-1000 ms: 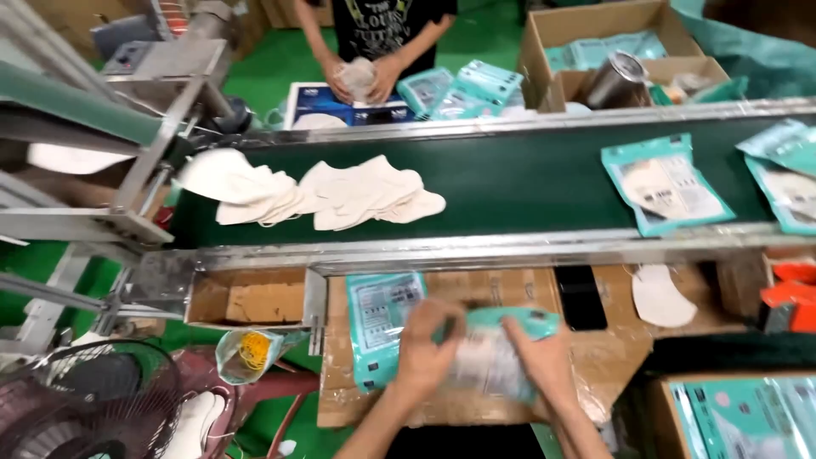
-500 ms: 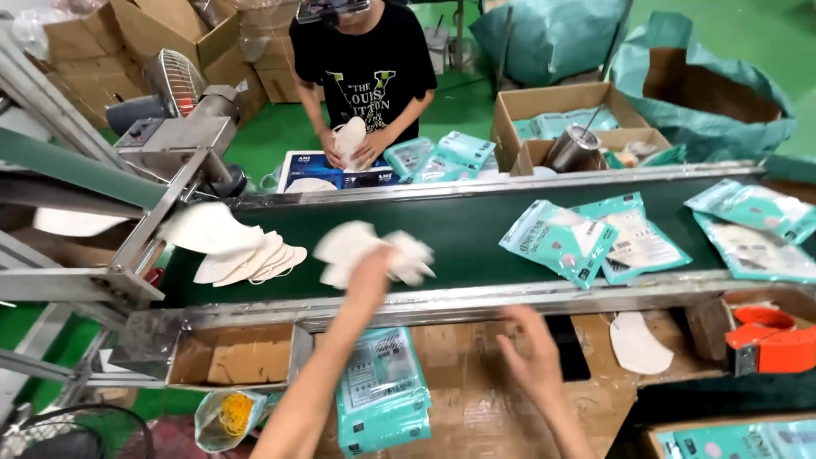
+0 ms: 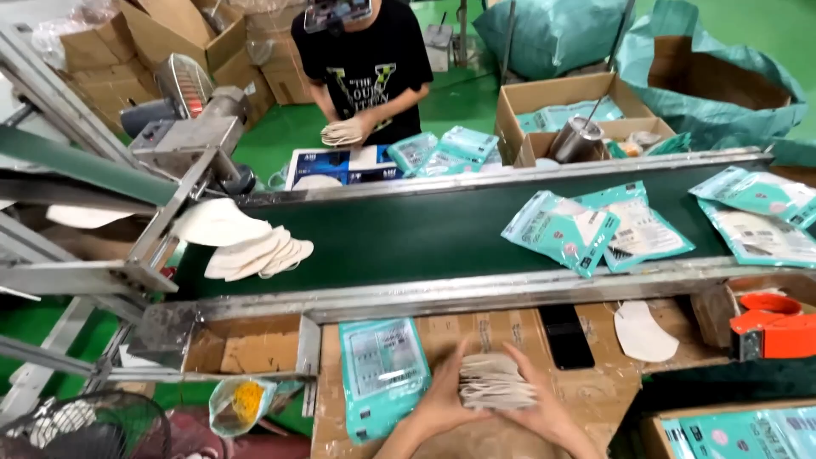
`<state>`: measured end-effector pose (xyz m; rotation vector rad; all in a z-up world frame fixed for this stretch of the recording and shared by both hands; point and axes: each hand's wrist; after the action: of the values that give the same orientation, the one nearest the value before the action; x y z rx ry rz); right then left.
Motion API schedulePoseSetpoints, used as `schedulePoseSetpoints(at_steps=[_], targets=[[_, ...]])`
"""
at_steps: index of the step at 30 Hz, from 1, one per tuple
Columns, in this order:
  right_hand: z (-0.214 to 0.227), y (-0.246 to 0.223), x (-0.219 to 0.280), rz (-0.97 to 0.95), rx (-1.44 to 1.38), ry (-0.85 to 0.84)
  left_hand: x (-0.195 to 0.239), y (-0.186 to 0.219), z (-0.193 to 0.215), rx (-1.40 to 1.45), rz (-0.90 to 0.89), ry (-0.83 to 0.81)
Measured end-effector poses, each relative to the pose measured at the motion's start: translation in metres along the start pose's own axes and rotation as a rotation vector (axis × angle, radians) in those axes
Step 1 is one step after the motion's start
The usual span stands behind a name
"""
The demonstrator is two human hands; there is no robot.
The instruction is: The recorder stacks white face masks and inserts them into teal plastic pouches at a factory workstation.
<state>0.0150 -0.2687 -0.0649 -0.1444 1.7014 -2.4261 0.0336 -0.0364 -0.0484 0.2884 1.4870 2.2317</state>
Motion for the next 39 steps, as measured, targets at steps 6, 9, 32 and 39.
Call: schedulePoseSetpoints(at_steps=[6, 9, 32, 39], targets=[[-0.003, 0.035, 0.001, 0.042, -0.14, 0.156, -0.002, -0.076, -0.047, 0.067, 0.273, -0.002], [-0.007, 0.057, 0.002, 0.137, -0.05, 0.183, -0.002, -0.045, -0.042, 0.023, -0.08, 0.084], [-0.015, 0.029, 0.021, 0.043, 0.067, 0.163, 0.009, -0.049, -0.059, 0.073, -0.01, 0.151], [-0.008, -0.001, 0.031, 0.146, 0.036, 0.156, 0.019, -0.049, -0.053, 0.008, -0.066, 0.158]])
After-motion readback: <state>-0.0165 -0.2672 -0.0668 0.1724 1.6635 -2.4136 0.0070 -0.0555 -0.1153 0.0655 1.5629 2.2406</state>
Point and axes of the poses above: each hand's wrist, its own x-axis away from the middle knuckle, its own z-axis out of the back of the hand, y = z × x, and after that the axes turned 4 degrees about x, right-handed
